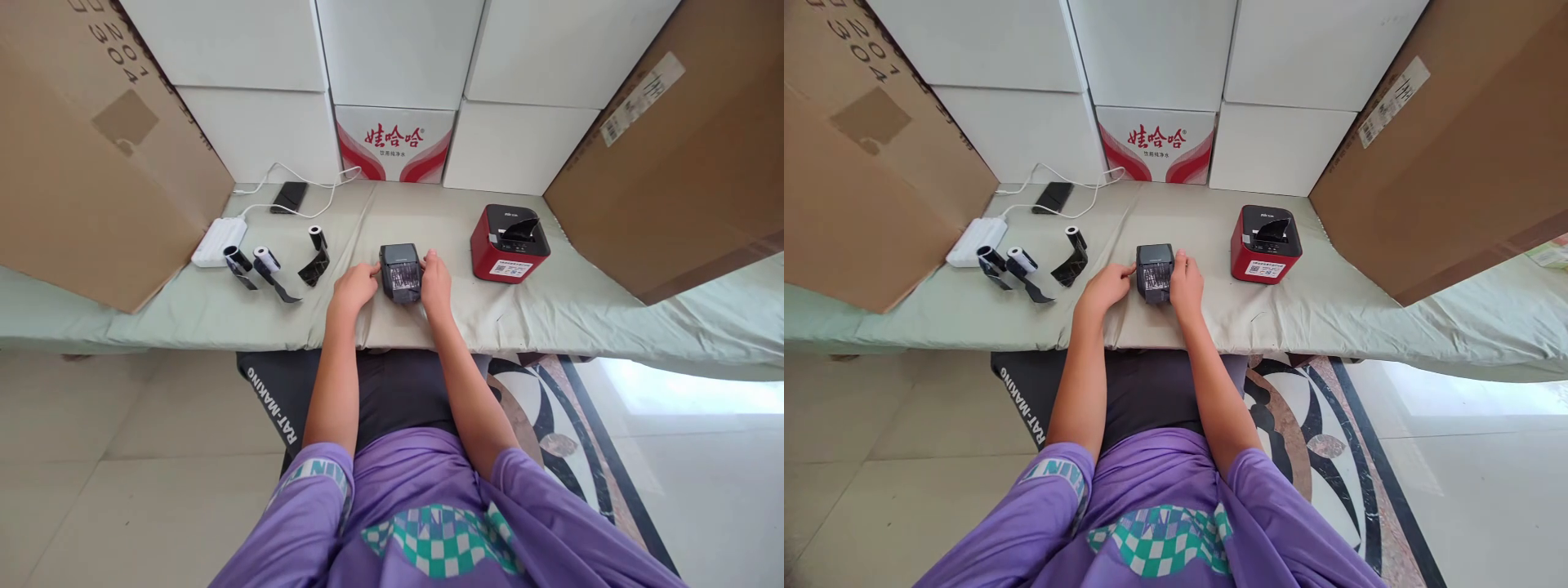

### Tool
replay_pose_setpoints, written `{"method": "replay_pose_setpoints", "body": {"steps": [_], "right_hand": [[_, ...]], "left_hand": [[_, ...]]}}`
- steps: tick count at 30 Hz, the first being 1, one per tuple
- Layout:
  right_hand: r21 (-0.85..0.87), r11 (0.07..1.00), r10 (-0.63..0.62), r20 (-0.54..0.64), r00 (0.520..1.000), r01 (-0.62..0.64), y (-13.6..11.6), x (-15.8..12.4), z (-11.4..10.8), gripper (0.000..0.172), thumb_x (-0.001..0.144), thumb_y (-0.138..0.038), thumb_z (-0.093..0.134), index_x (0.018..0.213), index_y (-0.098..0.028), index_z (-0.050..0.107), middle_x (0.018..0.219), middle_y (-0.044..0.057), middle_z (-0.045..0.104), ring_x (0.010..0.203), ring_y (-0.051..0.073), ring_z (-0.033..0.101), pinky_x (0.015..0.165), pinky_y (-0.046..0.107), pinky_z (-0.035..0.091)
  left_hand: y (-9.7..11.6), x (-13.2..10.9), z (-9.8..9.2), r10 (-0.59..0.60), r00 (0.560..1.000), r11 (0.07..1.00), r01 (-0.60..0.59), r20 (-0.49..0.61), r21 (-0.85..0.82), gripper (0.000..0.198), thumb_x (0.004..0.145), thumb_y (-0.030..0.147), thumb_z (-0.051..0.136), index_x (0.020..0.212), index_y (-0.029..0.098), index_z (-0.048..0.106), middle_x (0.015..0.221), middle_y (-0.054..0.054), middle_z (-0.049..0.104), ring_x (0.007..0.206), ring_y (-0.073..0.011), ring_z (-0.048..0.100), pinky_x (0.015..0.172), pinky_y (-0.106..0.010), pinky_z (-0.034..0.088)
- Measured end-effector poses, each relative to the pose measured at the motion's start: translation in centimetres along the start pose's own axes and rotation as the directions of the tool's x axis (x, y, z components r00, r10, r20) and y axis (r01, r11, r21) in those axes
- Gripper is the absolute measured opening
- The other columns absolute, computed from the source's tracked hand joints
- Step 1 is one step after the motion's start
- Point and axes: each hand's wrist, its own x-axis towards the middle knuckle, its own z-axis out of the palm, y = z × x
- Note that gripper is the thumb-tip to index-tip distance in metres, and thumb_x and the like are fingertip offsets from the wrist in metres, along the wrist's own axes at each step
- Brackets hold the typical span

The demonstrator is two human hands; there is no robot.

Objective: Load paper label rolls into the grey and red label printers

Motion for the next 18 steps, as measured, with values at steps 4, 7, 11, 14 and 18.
{"method": "replay_pose_setpoints", "body": {"steps": [4,7,11,14,18], "right_hand": [[0.04,0.999,0.024,0.016,1.0,-0.025,-1.0,-1.1,-0.6,0.092,0.098,-0.088,0.022,0.115,-0.018,0.079,0.133,0.018,0.078,0.135,0.033,0.067,0.118,0.044,0.046],[0.058,0.994,0.084,0.093,0.992,-0.09,-1.6,-0.2,-1.2,0.092,0.099,-0.086,0.022,0.126,-0.02,0.079,0.145,0.014,0.073,0.145,0.032,0.061,0.122,0.044,0.044],[0.005,0.997,0.074,0.206,0.976,-0.077,-2.7,3.6,-1.2,0.089,0.1,-0.085,0.024,0.142,-0.024,0.073,0.161,0.009,0.062,0.158,0.033,0.049,0.13,0.048,0.034],[-0.174,0.983,0.101,0.291,0.951,-0.052,-3.2,6.9,-0.4,0.083,0.102,-0.082,0.028,0.145,-0.026,0.072,0.16,0.007,0.063,0.162,0.037,0.04,0.136,0.057,0.018],[-0.389,0.921,0.121,0.363,0.924,0.032,-2.5,9.0,0.5,0.079,0.106,-0.072,0.019,0.144,-0.028,0.073,0.154,0.009,0.068,0.155,0.038,0.049,0.131,0.063,0.026]], "left_hand": [[-1.5,0.5,0.9,0.038,0.997,0.977,-0.052,-0.07,-0.209,0.056,0.102,0.017,0.046,0.154,0.027,0.065,0.158,-0.008,0.064,0.147,-0.0299,0.06,0.119,-0.04,0.047],[-2.3,1.1,1.2,0.046,0.995,0.95,-0.073,-0.093,-0.303,0.055,0.099,0.015,0.049,0.15,0.022,0.069,0.152,-0.008,0.07,0.142,-0.0264,0.064,0.119,-0.035,0.046],[-2.4,1.4,1.3,0.063,0.996,0.935,-0.081,-0.063,-0.345,0.057,0.095,0.013,0.051,0.148,0.02,0.069,0.134,-0.009,0.08,0.126,-0.0269,0.072,0.113,-0.035,0.05],[-2.5,1.4,1.4,0.063,0.997,0.93,-0.077,-0.051,-0.359,0.058,0.094,0.013,0.051,0.148,0.02,0.07,0.12,-0.006,0.084,0.108,-0.0245,0.075,0.102,-0.032,0.054],[-2.9,1.6,1.7,0.096,0.994,0.934,-0.107,-0.049,-0.342,0.056,0.094,0.017,0.053,0.146,0.023,0.073,0.112,-0.004,0.085,0.098,-0.0229,0.074,0.094,-0.029,0.055]]}}
